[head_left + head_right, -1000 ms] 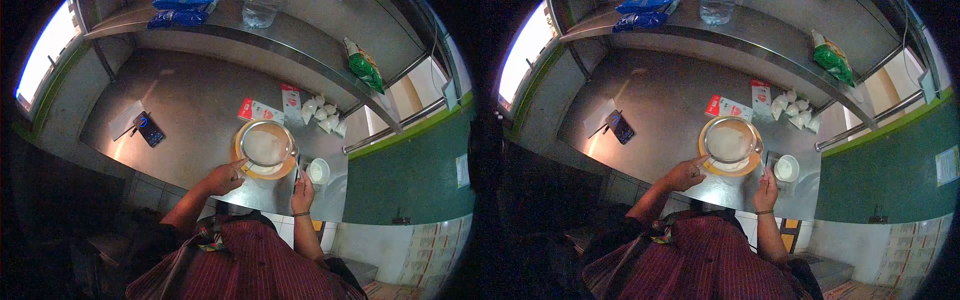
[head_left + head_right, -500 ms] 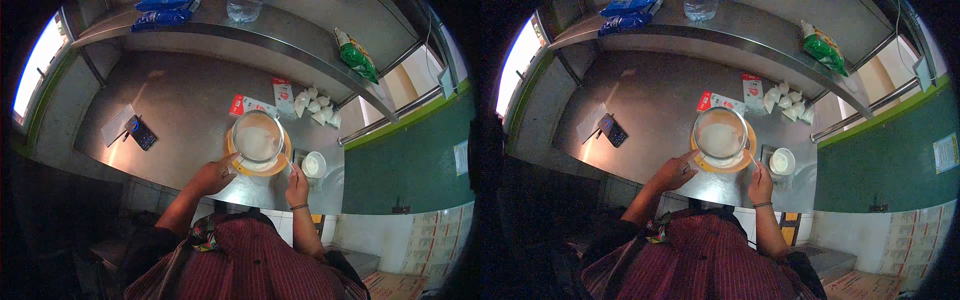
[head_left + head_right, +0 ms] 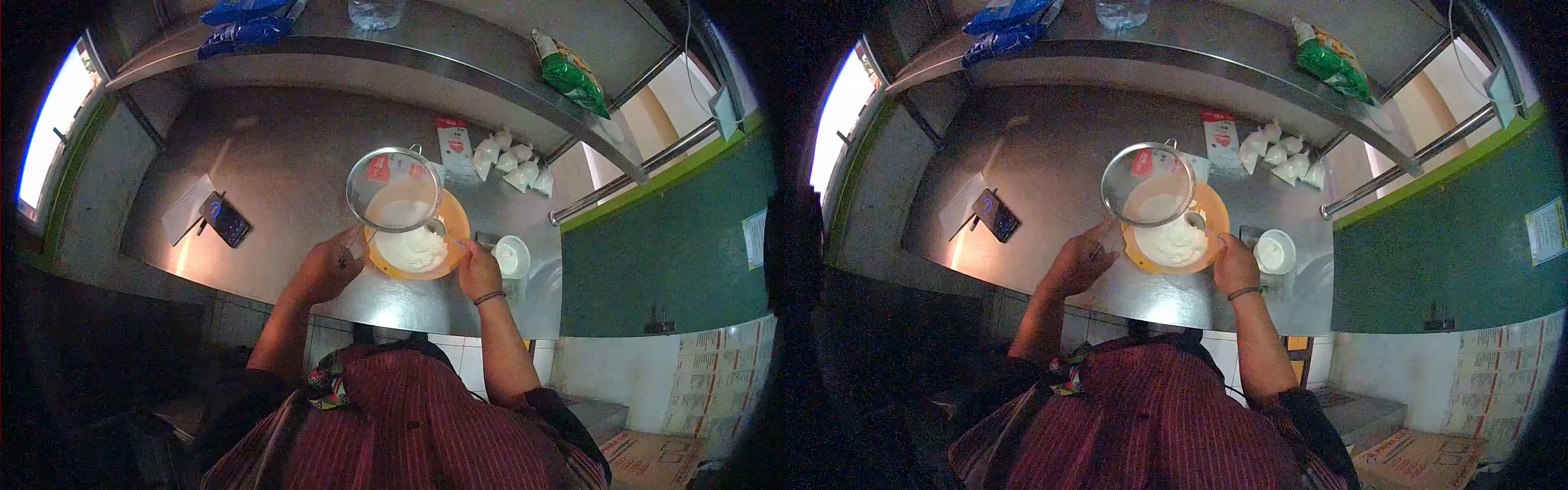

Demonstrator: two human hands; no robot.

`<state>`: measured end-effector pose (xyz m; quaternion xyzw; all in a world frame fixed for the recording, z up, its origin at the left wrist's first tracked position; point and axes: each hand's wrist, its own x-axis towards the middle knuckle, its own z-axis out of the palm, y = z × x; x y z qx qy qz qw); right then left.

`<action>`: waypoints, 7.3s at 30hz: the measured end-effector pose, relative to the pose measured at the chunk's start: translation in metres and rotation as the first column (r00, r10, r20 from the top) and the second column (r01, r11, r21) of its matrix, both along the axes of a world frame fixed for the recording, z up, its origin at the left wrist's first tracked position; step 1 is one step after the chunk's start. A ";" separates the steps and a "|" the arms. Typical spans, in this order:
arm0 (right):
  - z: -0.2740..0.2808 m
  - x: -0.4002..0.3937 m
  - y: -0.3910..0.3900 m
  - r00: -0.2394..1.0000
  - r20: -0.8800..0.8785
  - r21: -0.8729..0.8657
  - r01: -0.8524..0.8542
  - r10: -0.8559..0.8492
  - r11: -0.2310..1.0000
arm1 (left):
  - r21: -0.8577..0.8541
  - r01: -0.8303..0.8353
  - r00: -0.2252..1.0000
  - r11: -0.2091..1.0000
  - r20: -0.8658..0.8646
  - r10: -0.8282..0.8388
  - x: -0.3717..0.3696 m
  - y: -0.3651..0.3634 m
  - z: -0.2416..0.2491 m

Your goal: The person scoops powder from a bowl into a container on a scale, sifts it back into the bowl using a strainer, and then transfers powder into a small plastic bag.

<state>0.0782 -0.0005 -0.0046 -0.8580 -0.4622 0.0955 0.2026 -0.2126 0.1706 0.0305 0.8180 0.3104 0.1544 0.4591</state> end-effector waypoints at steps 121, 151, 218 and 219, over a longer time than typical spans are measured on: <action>0.012 0.127 -0.173 0.310 -0.950 0.178 0.647 -0.043 0.742 | -0.017 0.295 0.953 0.955 -0.072 -0.296 0.194 -0.149 -0.041; -0.040 0.157 -0.183 0.610 -0.792 0.335 0.486 -0.038 0.807 | 0.037 0.193 0.975 0.981 -0.120 -0.187 0.211 -0.179 -0.043; -0.003 0.145 -0.196 0.990 -0.137 0.554 0.096 -0.023 0.827 | 0.092 0.161 0.987 0.983 -0.039 -0.158 0.203 -0.181 -0.047; -0.004 0.145 -0.195 0.992 -0.127 0.569 0.097 -0.029 0.817 | 0.092 0.162 0.987 0.983 -0.038 -0.159 0.203 -0.181 -0.048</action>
